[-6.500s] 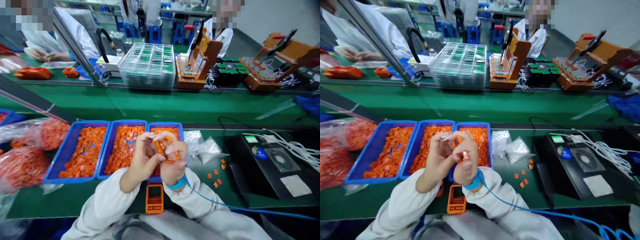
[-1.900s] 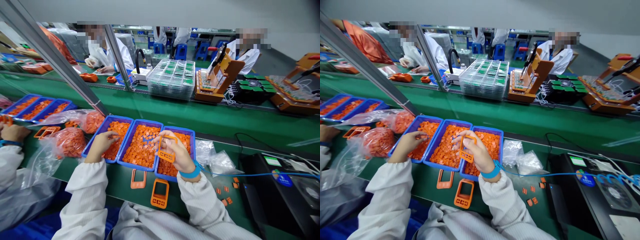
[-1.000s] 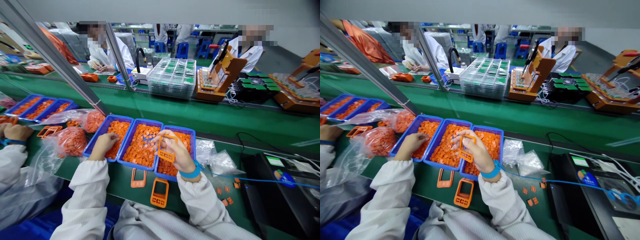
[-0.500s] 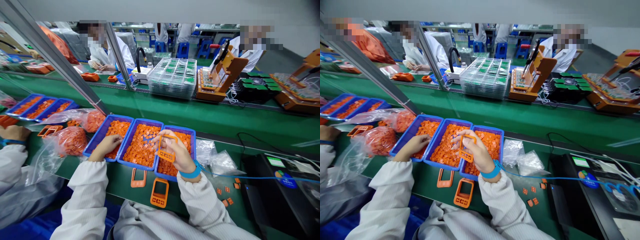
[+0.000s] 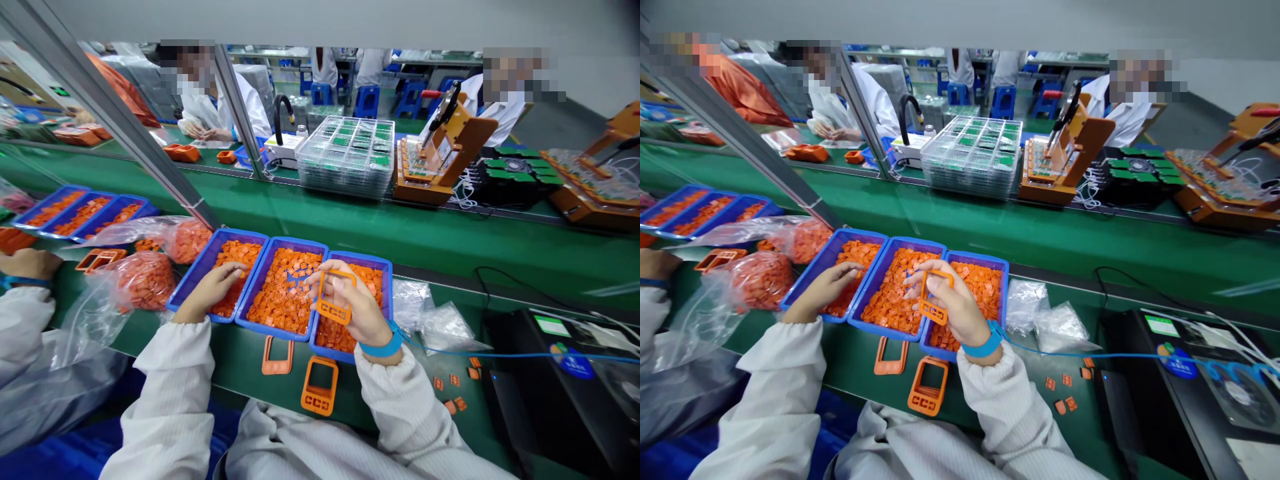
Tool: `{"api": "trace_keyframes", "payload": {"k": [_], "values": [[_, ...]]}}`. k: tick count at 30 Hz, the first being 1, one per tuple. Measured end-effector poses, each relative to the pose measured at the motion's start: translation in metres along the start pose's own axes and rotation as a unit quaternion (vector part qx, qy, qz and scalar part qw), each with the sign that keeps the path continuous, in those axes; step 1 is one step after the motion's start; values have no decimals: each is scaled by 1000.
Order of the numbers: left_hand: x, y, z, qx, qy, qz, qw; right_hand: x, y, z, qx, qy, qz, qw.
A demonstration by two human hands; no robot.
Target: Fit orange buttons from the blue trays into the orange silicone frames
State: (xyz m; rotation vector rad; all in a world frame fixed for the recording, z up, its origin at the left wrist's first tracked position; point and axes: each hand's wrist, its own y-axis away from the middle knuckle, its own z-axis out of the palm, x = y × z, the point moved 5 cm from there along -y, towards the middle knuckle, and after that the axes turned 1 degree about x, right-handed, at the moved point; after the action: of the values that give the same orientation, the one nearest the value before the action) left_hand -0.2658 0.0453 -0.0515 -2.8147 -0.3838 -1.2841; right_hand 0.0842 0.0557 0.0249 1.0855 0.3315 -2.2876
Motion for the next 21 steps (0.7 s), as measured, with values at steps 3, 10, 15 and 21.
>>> {"api": "trace_keyframes", "payload": {"k": [3,10,15,21], "values": [[8,7,-6,45,22,-16,999,0,-1,0,4,2,-5,1000],[122,53,40,-15,227,32,973,-9,-1,2,89,-31,-148,984],[202,65,97,-87,383,143,909,-18,9,4,151,44,-263,952],[215,59,133,-78,502,102,855,-16,17,0,204,124,-338,910]]}}
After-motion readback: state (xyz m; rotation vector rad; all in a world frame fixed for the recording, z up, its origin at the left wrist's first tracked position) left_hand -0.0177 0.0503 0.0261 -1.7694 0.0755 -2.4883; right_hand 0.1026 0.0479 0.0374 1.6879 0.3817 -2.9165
